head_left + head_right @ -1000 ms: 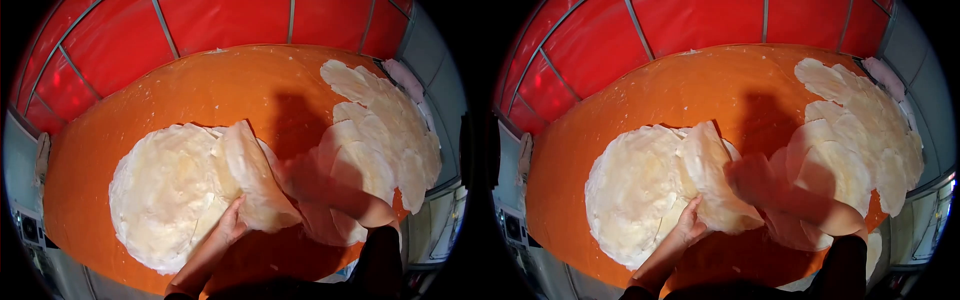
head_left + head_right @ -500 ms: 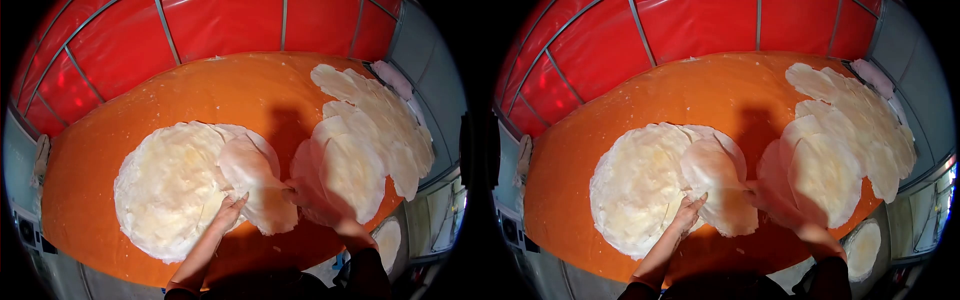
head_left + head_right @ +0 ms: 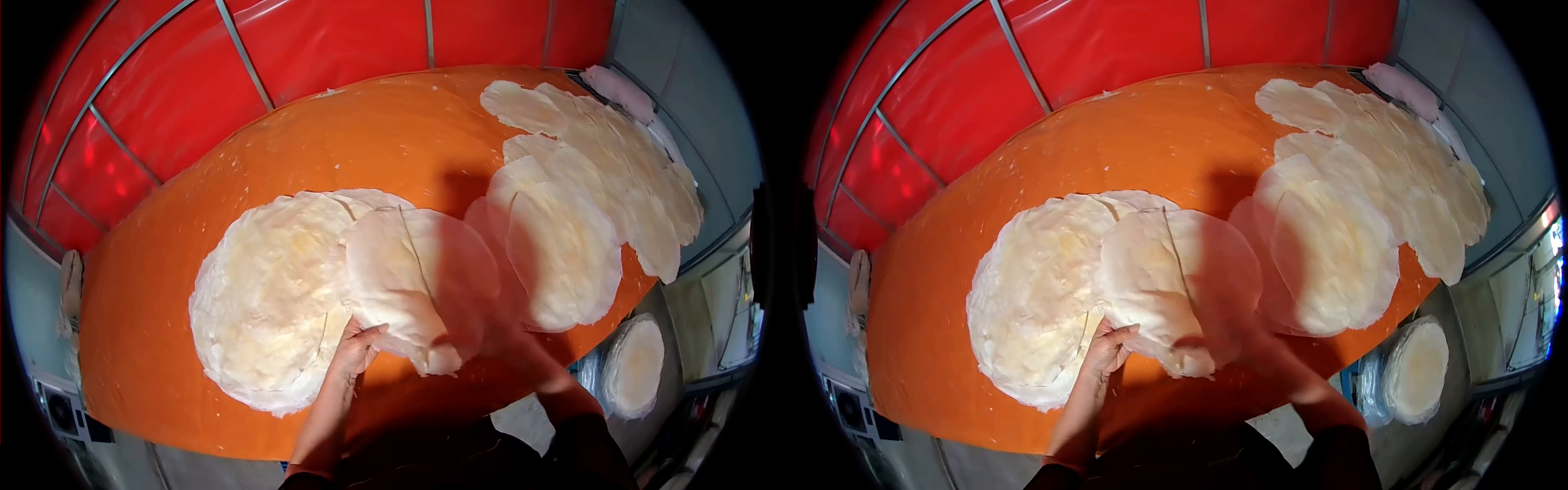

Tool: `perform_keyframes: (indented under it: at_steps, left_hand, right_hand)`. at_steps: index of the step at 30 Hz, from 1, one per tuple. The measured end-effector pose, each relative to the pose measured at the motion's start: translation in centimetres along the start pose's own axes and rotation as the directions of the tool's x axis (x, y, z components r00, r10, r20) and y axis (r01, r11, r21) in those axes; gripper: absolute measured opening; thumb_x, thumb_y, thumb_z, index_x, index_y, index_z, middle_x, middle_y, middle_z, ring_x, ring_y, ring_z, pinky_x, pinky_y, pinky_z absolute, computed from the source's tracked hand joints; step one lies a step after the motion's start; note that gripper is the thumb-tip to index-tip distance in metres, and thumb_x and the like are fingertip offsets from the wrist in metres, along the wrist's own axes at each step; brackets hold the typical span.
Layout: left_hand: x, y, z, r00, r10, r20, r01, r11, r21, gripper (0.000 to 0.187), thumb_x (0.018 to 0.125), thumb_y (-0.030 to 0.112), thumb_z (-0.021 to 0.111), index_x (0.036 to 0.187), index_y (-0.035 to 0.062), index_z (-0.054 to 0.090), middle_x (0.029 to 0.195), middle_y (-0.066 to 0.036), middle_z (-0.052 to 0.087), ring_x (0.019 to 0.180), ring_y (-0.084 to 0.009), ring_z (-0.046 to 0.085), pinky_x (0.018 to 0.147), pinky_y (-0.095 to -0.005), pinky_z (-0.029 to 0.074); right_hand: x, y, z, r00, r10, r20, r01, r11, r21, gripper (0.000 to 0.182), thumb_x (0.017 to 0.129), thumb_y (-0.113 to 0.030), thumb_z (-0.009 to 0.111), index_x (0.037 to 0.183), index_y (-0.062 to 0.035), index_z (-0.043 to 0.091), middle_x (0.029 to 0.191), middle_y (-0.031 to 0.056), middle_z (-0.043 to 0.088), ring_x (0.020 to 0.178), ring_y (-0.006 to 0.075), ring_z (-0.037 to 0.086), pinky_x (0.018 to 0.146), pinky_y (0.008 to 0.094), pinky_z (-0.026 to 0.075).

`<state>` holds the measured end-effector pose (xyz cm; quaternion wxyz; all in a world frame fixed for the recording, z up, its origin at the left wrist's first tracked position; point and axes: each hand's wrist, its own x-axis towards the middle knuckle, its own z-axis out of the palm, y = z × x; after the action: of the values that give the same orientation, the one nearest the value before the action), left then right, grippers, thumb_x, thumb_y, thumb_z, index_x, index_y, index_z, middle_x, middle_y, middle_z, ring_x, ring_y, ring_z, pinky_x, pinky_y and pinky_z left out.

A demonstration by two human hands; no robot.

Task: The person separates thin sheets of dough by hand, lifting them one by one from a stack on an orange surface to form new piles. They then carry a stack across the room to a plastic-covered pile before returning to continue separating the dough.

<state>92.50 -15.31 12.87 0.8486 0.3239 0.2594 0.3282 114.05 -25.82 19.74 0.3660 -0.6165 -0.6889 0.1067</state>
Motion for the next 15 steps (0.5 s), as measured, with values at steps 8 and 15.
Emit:
perform_keyframes:
  at_steps: [8, 15]
  left_hand:
    - [-2.3, -0.1, -0.8, 0.999, -0.039, 0.033, 0.035, 0.990, 0.136, 0.059, 0.065, -0.018, 0.052, 0.118, 0.0049, 0.041, 0.101, -0.010, 0.058, 0.085, -0.0194, 0.059, 0.072, -0.0292, 0.048]
    - [-3.8, 0.4, -4.1, 0.997, -0.046, -0.067, 0.049, 0.997, 0.054, 0.059, 0.075, -0.003, 0.052, 0.129, 0.0151, 0.033, 0.106, -0.013, 0.055, 0.087, -0.0211, 0.058, 0.068, -0.0299, 0.049]
  right_hand:
    - [-2.9, 3.6, 3.6, 0.845, 0.347, 0.408, -0.520, 0.710, 0.474, 0.036, 0.077, -0.010, 0.058, 0.110, 0.0011, 0.051, 0.098, 0.0104, 0.058, 0.089, 0.0213, 0.055, 0.079, 0.0320, 0.044]
    - [-13.5, 14.0, 0.8, 0.630, 0.744, -0.221, -0.242, 0.459, 0.855, 0.025, 0.075, 0.005, 0.050, 0.099, -0.0022, 0.054, 0.083, 0.0055, 0.057, 0.077, 0.0124, 0.054, 0.067, 0.0241, 0.045]
